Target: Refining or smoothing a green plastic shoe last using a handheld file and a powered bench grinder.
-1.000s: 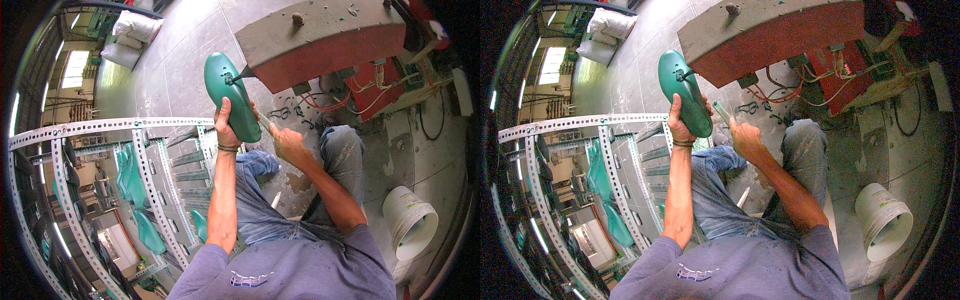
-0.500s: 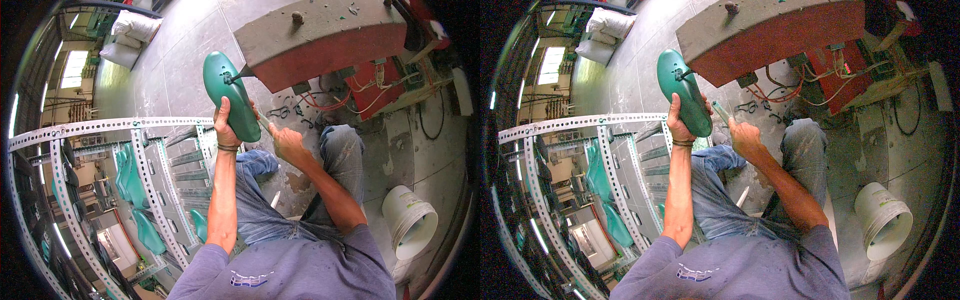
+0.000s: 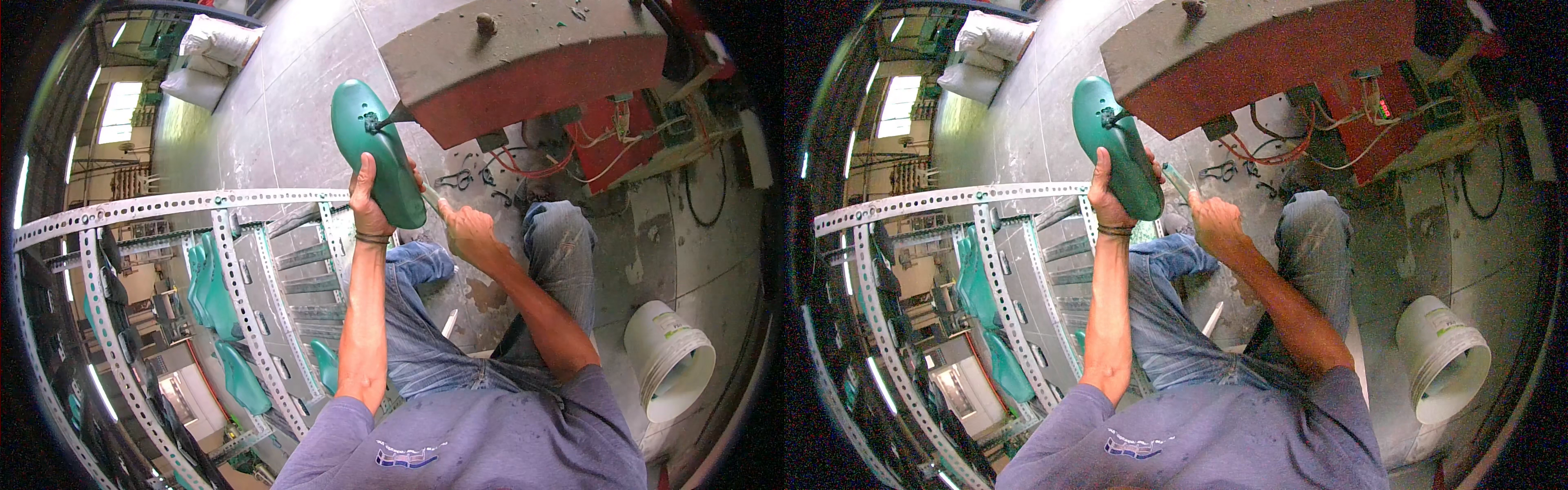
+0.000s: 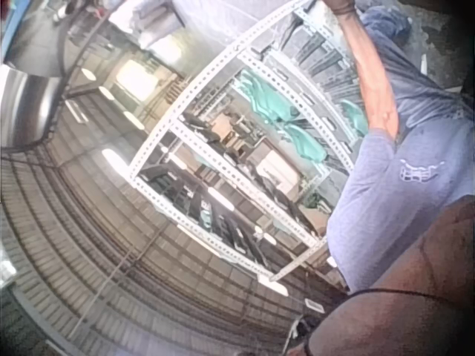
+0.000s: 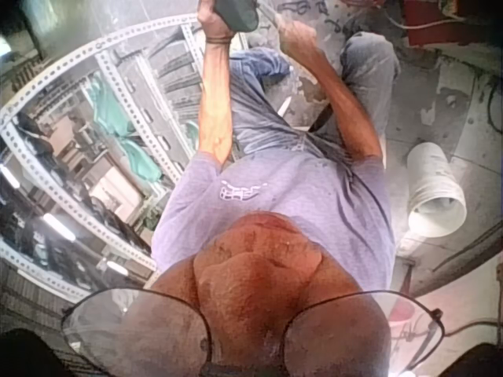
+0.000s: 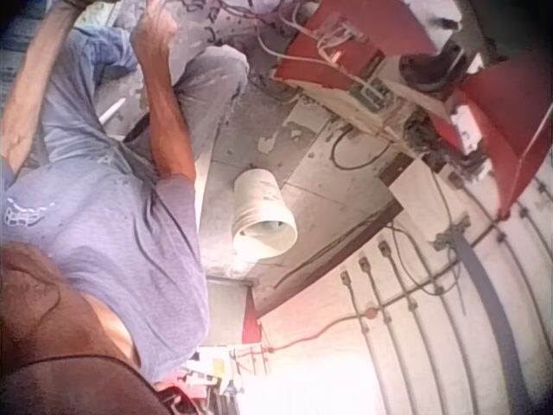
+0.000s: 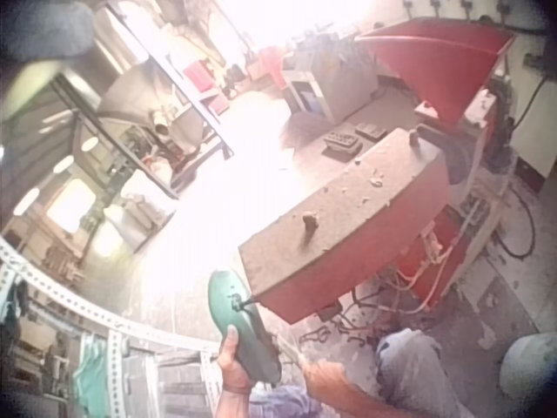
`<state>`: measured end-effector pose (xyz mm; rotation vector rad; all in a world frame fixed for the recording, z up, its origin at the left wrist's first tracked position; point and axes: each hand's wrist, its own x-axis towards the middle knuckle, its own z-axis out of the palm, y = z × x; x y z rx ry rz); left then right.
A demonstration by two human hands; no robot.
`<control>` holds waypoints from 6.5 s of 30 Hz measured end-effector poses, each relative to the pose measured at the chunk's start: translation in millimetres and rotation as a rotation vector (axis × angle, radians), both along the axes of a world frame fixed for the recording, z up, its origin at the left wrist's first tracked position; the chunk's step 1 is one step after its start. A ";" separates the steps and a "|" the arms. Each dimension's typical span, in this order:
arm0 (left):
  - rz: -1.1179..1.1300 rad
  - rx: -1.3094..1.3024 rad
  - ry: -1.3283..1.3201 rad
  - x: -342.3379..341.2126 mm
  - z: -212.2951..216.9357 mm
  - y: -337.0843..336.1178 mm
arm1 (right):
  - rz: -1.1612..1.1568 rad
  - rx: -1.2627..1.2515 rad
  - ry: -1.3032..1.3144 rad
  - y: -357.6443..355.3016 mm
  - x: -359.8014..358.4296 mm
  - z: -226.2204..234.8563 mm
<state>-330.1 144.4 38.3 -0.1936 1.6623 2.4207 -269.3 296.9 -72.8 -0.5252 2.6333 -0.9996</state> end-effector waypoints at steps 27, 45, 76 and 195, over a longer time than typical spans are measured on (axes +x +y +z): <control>0.001 0.034 -0.061 -3.9 -7.2 9.7 | -0.009 0.001 0.035 0.8 6.5 -9.2; 0.021 0.003 -0.027 3.9 -4.6 13.8 | -0.035 -0.029 0.128 5.9 12.6 -21.3; 0.086 0.101 0.082 118.0 46.7 2.4 | -0.009 0.050 -0.022 13.2 11.4 -43.4; 0.011 0.024 -0.158 241.9 -78.5 -12.6 | 0.106 0.093 0.148 73.8 109.5 126.5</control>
